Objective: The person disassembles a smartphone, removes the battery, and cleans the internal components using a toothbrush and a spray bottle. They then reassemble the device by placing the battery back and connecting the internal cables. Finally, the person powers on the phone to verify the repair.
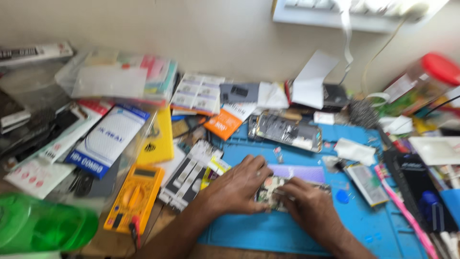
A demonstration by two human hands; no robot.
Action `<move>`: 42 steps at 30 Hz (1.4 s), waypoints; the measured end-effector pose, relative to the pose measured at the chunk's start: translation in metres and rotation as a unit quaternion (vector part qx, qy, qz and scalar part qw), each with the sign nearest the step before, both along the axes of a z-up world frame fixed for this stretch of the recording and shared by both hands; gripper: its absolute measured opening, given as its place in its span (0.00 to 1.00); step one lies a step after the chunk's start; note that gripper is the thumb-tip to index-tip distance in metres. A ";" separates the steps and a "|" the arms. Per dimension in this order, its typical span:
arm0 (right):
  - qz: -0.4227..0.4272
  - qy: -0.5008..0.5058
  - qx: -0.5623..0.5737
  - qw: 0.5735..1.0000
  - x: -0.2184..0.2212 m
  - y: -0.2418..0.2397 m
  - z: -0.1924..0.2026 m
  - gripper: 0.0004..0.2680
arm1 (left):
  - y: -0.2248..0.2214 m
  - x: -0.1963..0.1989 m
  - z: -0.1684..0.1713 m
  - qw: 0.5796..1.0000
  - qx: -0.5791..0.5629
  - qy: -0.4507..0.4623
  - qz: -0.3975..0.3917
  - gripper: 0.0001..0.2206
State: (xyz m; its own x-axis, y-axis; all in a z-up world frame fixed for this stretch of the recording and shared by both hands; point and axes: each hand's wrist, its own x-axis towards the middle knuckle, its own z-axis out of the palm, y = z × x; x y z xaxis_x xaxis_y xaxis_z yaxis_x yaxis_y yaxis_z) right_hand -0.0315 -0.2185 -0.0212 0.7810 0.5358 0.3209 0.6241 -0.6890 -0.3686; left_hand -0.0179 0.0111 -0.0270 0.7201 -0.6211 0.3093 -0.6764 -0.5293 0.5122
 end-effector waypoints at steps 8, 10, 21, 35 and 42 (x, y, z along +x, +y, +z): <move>-0.019 -0.038 0.089 0.995 0.043 -0.034 -0.008 0.06 | -0.001 0.000 0.003 0.999 0.018 0.041 0.000 0.35; -0.061 -0.076 0.091 0.991 0.074 -0.056 0.004 0.08 | -0.001 0.000 0.002 0.999 0.017 0.032 0.002 0.34; -0.156 0.041 0.026 0.987 0.082 -0.054 0.039 0.08 | -0.005 0.002 0.000 0.998 0.048 0.036 0.025 0.33; -0.076 0.129 -0.067 0.986 0.018 -0.052 0.040 0.18 | -0.001 0.006 -0.005 1.000 -0.002 0.001 0.011 0.33; 0.081 0.117 -0.093 0.985 0.035 -0.022 0.028 0.16 | 0.003 0.009 -0.012 1.000 0.016 -0.016 0.017 0.32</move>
State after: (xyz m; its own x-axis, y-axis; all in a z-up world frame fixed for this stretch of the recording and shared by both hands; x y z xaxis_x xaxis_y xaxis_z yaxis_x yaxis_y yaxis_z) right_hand 0.0039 -0.2404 0.0070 0.7211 0.6923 0.0269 0.6449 -0.6565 -0.3913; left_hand -0.0094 0.0141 -0.0391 0.7318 -0.6056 0.3126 -0.6727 -0.5682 0.4739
